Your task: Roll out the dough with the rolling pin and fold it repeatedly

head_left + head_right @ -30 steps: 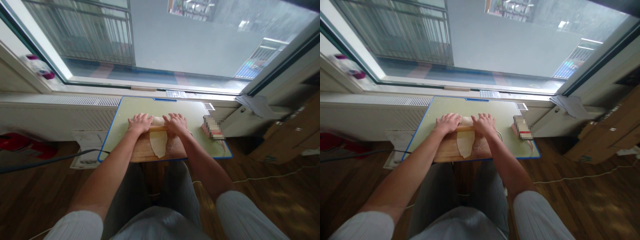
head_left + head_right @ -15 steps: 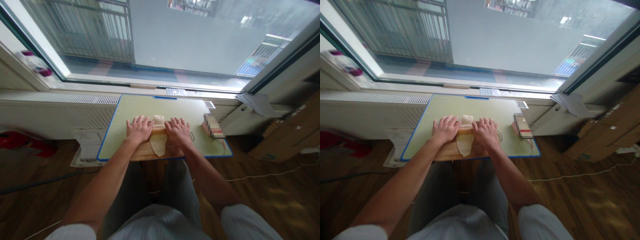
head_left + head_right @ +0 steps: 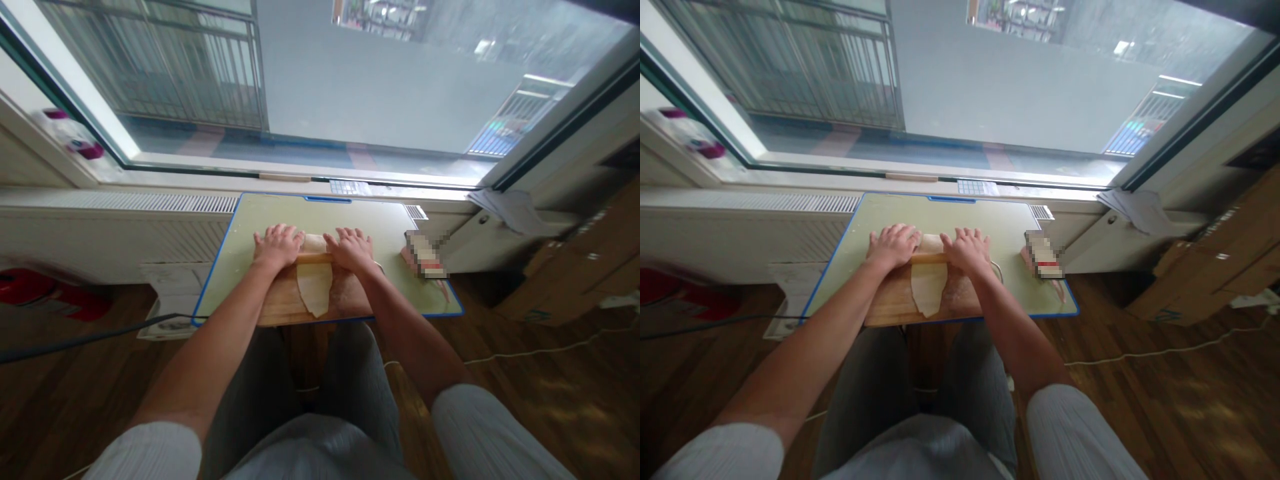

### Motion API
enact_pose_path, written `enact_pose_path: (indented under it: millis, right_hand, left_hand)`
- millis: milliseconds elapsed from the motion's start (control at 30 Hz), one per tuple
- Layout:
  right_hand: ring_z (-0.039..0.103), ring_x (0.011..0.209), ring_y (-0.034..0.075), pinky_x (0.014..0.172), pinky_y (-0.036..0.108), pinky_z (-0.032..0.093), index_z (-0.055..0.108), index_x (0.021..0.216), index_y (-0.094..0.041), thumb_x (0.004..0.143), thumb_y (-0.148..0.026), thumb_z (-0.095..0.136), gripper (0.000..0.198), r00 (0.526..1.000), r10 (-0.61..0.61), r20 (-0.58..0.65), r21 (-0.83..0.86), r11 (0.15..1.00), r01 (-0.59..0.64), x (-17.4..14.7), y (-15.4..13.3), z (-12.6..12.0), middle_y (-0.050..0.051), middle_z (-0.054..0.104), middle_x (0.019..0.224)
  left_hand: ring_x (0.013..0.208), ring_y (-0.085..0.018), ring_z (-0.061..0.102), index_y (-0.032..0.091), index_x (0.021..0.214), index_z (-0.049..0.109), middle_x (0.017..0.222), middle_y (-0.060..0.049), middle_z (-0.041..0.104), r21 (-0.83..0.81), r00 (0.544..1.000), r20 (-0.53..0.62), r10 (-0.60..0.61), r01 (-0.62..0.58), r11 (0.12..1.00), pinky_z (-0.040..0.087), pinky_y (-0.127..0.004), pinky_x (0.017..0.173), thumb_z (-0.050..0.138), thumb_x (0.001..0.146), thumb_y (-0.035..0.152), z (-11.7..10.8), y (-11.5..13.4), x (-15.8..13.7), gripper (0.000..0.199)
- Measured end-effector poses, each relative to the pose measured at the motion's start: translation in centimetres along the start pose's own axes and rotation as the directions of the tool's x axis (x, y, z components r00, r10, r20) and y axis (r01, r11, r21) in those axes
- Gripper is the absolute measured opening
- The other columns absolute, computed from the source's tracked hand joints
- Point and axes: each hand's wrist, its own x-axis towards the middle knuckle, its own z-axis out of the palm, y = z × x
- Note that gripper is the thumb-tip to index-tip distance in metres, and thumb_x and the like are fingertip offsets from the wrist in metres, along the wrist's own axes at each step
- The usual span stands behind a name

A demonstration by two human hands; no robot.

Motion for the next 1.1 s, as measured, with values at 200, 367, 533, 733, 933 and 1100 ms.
enact_pose_path:
  millis: [200,367,533,733,933,1100]
  right_hand:
    - [0.039,0.156,0.039,0.128,0.068,0.026,0.055,0.161,-0.021,0.109,-0.07,0.031,0.075,1.0,0.006,-0.006,0.017,1.0,-0.006,0.4,-0.1,0.1,0.014,0.053,0.167]
    - [0.041,0.155,0.038,0.128,0.064,0.028,0.053,0.162,-0.021,0.11,-0.07,0.027,0.076,0.999,-0.001,-0.042,-0.044,0.999,0.0,-1.3,0.1,0.7,0.015,0.053,0.167]
    - [0.044,0.152,0.037,0.127,0.062,0.03,0.054,0.16,-0.021,0.112,-0.067,0.027,0.072,0.995,-0.034,-0.099,-0.089,0.996,0.025,-3.8,0.2,0.9,0.015,0.057,0.164]
    - [0.037,0.159,0.037,0.13,0.059,0.026,0.053,0.162,-0.02,0.114,-0.065,0.027,0.071,0.991,-0.056,-0.118,-0.094,0.995,0.045,-7.1,0.4,1.0,0.012,0.051,0.169]
    - [0.04,0.157,0.035,0.129,0.06,0.027,0.057,0.158,-0.025,0.114,-0.066,0.026,0.068,0.989,-0.084,-0.125,-0.086,0.994,0.073,-6.5,0.5,1.0,0.009,0.055,0.166]
    - [0.042,0.155,0.036,0.128,0.061,0.029,0.061,0.155,-0.025,0.113,-0.066,0.028,0.067,0.996,-0.047,-0.077,-0.076,0.996,0.041,-3.0,0.3,0.7,0.01,0.058,0.163]
  left_hand:
    - [0.148,-0.035,0.052,0.033,0.143,0.068,0.163,-0.009,0.058,0.003,0.999,-0.041,0.023,-0.023,1.0,0.029,-0.074,0.127,0.026,0.109,0.056,0.0,0.0,0.5,0.059]
    - [0.15,-0.035,0.049,0.036,0.146,0.066,0.166,-0.008,0.056,0.043,0.999,-0.027,0.032,-0.031,0.999,0.028,-0.072,0.127,0.024,0.108,0.059,0.2,0.0,-0.5,0.061]
    - [0.155,-0.034,0.044,0.035,0.152,0.063,0.169,-0.008,0.052,0.051,0.999,-0.042,0.032,-0.03,0.998,0.024,-0.07,0.13,0.025,0.109,0.059,0.6,0.1,-2.5,0.063]
    - [0.154,-0.032,0.045,0.032,0.152,0.064,0.166,-0.01,0.056,0.069,0.986,-0.161,0.051,-0.041,0.997,0.022,-0.066,0.132,0.028,0.11,0.056,1.2,0.2,-6.1,0.06]
    - [0.156,-0.031,0.043,0.033,0.153,0.063,0.168,-0.009,0.054,0.062,0.988,-0.147,0.04,-0.031,0.998,0.022,-0.066,0.133,0.028,0.11,0.057,1.1,0.2,-5.5,0.06]
    - [0.157,-0.034,0.041,0.033,0.153,0.062,0.17,-0.01,0.05,0.034,0.997,-0.07,0.032,-0.029,0.999,0.025,-0.069,0.13,0.027,0.109,0.061,0.6,0.1,-2.2,0.063]
